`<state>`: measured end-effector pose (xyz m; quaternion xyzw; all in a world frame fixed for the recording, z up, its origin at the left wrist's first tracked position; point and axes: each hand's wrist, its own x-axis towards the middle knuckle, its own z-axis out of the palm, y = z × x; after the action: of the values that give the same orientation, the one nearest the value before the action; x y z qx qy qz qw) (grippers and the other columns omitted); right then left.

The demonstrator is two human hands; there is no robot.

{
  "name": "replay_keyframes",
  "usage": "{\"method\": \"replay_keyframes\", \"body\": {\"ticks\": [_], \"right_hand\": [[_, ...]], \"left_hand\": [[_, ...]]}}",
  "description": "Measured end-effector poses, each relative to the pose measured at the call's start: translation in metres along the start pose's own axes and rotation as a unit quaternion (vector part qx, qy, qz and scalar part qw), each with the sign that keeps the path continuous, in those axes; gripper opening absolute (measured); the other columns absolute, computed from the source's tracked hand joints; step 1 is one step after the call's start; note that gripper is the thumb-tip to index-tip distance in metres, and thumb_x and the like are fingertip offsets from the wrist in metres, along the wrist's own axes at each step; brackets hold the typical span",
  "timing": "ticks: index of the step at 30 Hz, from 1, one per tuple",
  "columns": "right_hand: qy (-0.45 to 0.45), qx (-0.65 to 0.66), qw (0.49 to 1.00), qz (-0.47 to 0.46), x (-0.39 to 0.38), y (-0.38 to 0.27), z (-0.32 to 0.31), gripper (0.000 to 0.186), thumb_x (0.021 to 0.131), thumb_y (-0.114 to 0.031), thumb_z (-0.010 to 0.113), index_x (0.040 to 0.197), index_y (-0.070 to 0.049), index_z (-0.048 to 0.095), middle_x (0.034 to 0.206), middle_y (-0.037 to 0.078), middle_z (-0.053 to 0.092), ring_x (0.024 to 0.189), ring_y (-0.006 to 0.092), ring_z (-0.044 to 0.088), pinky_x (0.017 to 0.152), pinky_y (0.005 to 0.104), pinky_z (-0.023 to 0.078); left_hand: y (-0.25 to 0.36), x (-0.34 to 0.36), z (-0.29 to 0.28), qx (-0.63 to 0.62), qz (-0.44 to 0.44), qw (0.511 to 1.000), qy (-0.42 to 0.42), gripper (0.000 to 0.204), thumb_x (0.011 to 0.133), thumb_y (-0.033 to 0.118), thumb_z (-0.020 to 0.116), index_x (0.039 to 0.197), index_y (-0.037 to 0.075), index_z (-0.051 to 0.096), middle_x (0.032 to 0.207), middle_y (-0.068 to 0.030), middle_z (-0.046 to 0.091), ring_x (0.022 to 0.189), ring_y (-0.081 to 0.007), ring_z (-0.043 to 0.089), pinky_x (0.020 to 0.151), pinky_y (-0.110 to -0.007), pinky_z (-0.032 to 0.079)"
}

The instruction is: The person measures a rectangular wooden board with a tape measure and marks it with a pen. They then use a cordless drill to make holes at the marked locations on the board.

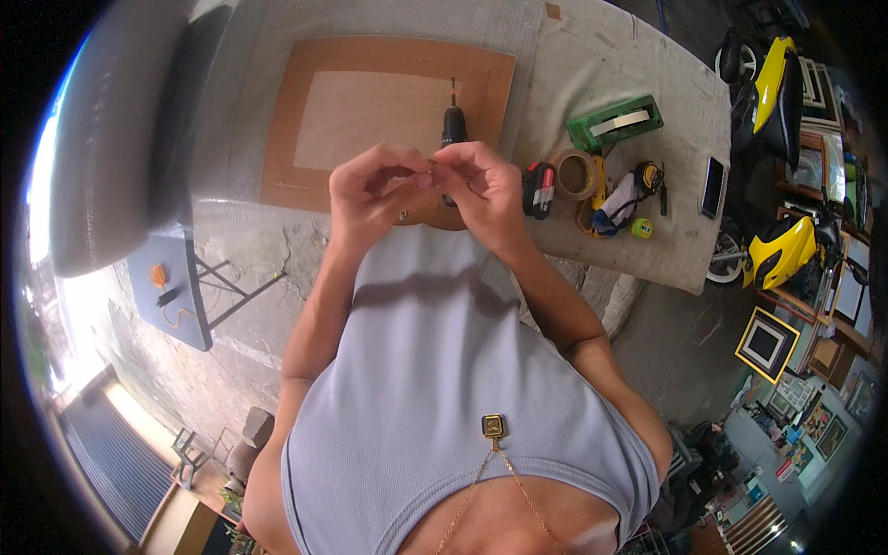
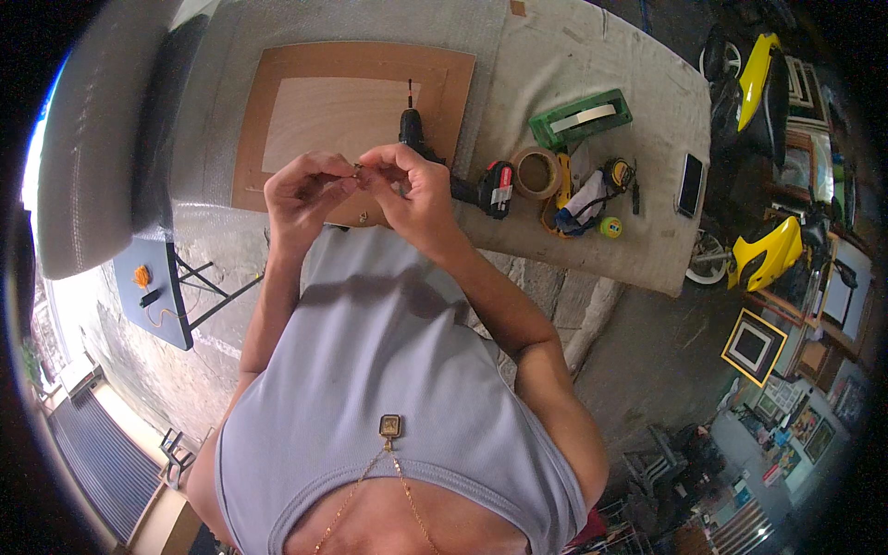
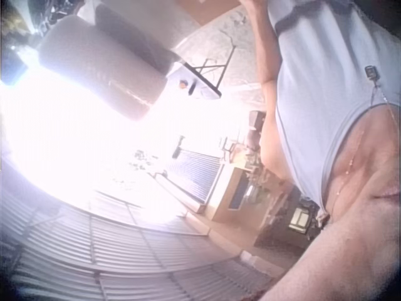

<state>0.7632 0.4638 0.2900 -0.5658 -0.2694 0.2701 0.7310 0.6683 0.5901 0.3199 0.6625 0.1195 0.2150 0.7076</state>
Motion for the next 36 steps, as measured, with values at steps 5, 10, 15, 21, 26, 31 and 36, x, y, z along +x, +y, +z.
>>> {"method": "replay_keyframes", "body": {"ticks": [5,10,15,21,26,31,36], "right_hand": [[-0.008,0.011,1.0,0.018,-0.002,0.001,-0.002,0.013,0.084,-0.003,0.063,0.097,0.001,0.059,0.084,0.007,0.066,0.079,0.0084,0.063,0.069,0.0232,0.05],[-0.014,0.047,0.999,-0.006,-0.003,0.004,-0.002,0.012,0.085,-0.003,0.063,0.095,0.0,0.06,0.082,0.006,0.066,0.08,0.0092,0.064,0.069,0.0242,0.051],[-0.006,-0.042,0.998,-0.053,-0.004,0.003,-0.005,0.01,0.084,-0.001,0.061,0.094,-0.001,0.061,0.078,0.008,0.066,0.075,0.0094,0.064,0.065,0.0245,0.051],[-0.001,-0.113,0.993,-0.046,0.0,0.009,-0.006,0.015,0.082,-0.001,0.061,0.098,-0.001,0.062,0.077,0.009,0.066,0.071,0.0109,0.064,0.061,0.0249,0.05],[0.007,-0.158,0.987,-0.02,0.01,0.026,-0.01,0.022,0.08,-0.005,0.065,0.101,-0.001,0.061,0.079,0.01,0.066,0.068,0.0161,0.065,0.06,0.0268,0.05],[-0.004,-0.323,0.944,0.07,0.012,0.078,-0.047,0.031,0.076,-0.007,0.069,0.105,-0.001,0.061,0.094,0.012,0.064,0.084,0.0221,0.063,0.071,0.0325,0.05],[-0.053,-0.548,0.826,0.122,-0.011,0.108,-0.073,0.054,0.068,-0.002,0.067,0.119,-0.006,0.051,0.109,0.016,0.055,0.103,0.0351,0.052,0.086,0.0442,0.042]], "left_hand": [[-0.005,0.001,-0.001,0.025,0.023,0.999,-0.007,0.015,0.075,-0.013,0.063,0.085,-0.002,0.062,0.083,-0.0078,0.064,0.079,-0.0141,0.062,0.074,-0.026,0.047],[-0.008,0.0,-0.002,0.018,0.005,1.0,-0.006,0.013,0.075,-0.008,0.067,0.085,0.0,0.062,0.081,-0.0079,0.065,0.08,-0.0131,0.061,0.074,-0.025,0.043],[-0.011,0.0,0.001,0.015,-0.055,0.998,0.036,0.013,0.08,-0.004,0.066,0.092,-0.003,0.062,0.087,-0.0075,0.065,0.082,-0.0132,0.061,0.075,-0.026,0.047],[-0.031,0.001,0.0,-0.019,-0.136,0.99,0.046,0.016,0.084,0.003,0.066,0.098,-0.005,0.062,0.09,-0.0062,0.065,0.084,-0.0111,0.061,0.076,-0.023,0.048],[-0.071,0.015,-0.011,0.0,-0.153,0.985,0.075,0.017,0.085,0.008,0.066,0.096,-0.005,0.064,0.087,-0.0054,0.066,0.081,-0.01,0.06,0.074,-0.023,0.047],[-0.129,0.068,-0.038,0.141,-0.156,0.975,0.068,0.022,0.084,0.017,0.067,0.096,-0.001,0.066,0.086,-0.0061,0.067,0.078,-0.01,0.06,0.071,-0.025,0.047],[-0.209,0.151,-0.063,0.277,-0.079,0.956,0.056,0.022,0.081,0.024,0.068,0.093,0.005,0.068,0.084,-0.0055,0.068,0.077,-0.0164,0.062,0.072,-0.03,0.045]]}}
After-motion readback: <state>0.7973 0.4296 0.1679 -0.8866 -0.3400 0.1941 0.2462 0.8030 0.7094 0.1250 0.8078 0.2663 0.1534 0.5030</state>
